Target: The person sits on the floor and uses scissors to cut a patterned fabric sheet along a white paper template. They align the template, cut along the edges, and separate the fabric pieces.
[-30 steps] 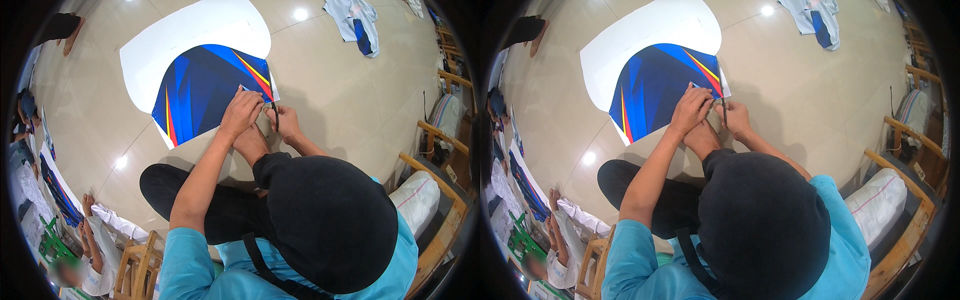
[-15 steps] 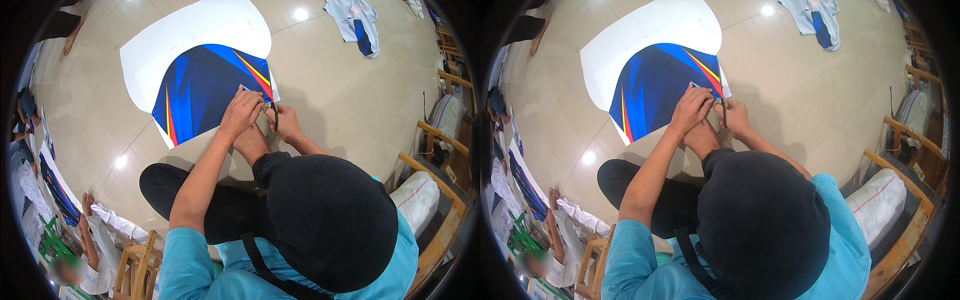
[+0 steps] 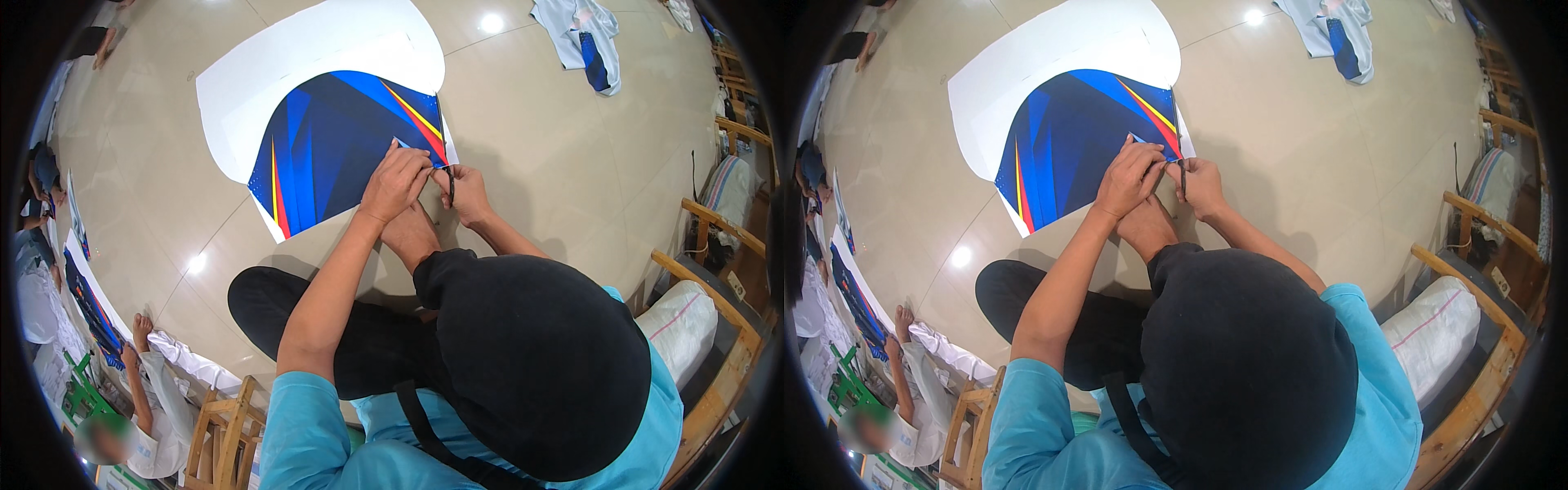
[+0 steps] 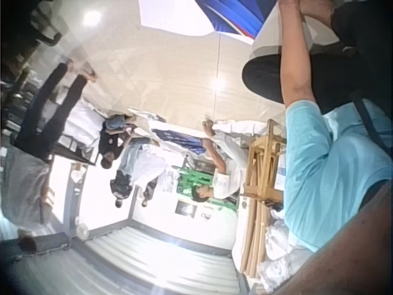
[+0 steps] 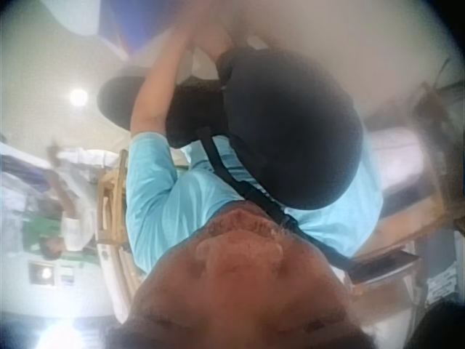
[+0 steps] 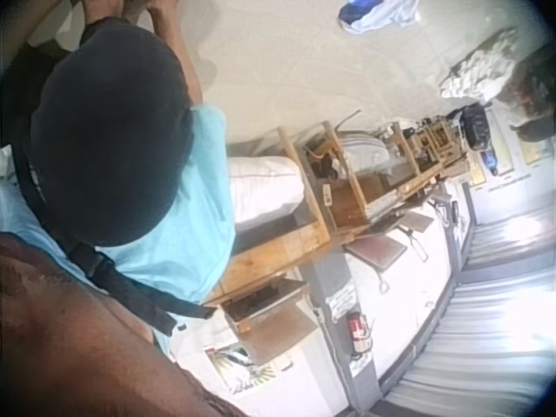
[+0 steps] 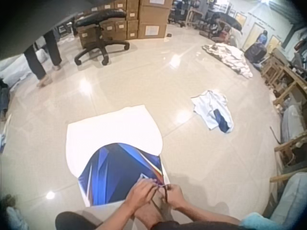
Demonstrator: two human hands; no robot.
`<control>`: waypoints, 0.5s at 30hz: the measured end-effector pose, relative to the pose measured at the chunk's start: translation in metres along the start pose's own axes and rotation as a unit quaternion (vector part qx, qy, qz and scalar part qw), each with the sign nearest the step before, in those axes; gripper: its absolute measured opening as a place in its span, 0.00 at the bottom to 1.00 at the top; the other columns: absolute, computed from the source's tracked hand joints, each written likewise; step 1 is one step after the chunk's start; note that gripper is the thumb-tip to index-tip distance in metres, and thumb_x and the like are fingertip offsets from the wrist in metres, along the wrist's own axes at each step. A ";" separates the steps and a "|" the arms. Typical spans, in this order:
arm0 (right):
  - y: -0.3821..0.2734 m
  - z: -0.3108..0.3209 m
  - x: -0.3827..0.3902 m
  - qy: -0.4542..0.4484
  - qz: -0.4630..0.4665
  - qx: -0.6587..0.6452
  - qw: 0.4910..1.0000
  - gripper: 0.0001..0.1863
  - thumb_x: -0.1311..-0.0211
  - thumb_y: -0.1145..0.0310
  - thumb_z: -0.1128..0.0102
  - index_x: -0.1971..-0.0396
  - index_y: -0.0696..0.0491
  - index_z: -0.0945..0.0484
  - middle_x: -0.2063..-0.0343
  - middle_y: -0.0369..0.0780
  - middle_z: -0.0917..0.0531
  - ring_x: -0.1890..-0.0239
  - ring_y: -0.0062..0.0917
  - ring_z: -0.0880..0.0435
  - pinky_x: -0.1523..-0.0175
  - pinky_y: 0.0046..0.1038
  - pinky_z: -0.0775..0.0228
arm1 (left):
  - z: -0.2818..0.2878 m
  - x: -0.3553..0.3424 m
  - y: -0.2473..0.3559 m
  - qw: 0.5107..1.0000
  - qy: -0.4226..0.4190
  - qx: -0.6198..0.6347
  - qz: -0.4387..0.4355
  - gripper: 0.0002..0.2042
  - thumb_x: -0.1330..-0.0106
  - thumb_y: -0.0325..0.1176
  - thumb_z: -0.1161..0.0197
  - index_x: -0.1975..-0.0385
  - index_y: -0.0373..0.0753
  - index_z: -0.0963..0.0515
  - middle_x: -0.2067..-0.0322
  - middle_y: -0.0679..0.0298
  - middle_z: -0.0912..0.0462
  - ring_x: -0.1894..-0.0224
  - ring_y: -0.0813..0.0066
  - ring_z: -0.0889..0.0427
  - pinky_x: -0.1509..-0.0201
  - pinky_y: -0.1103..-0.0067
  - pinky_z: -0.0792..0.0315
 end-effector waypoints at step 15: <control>0.007 0.032 0.001 0.051 -0.030 0.050 0.997 0.19 0.38 0.57 0.25 0.76 0.55 0.24 0.83 0.33 0.26 0.85 0.18 0.28 0.81 0.24 0.40 | 0.002 0.001 0.000 0.999 0.004 0.022 0.027 0.10 0.34 0.31 0.32 0.56 0.38 0.20 0.52 0.58 0.15 0.44 0.56 0.19 0.27 0.51 0.35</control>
Point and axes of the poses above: each hand's wrist, its own x-axis away from the middle knuckle, its own z-axis out of the back of the hand, y = z × x, the point moved 2 cm from there along -x, towards the middle knuckle
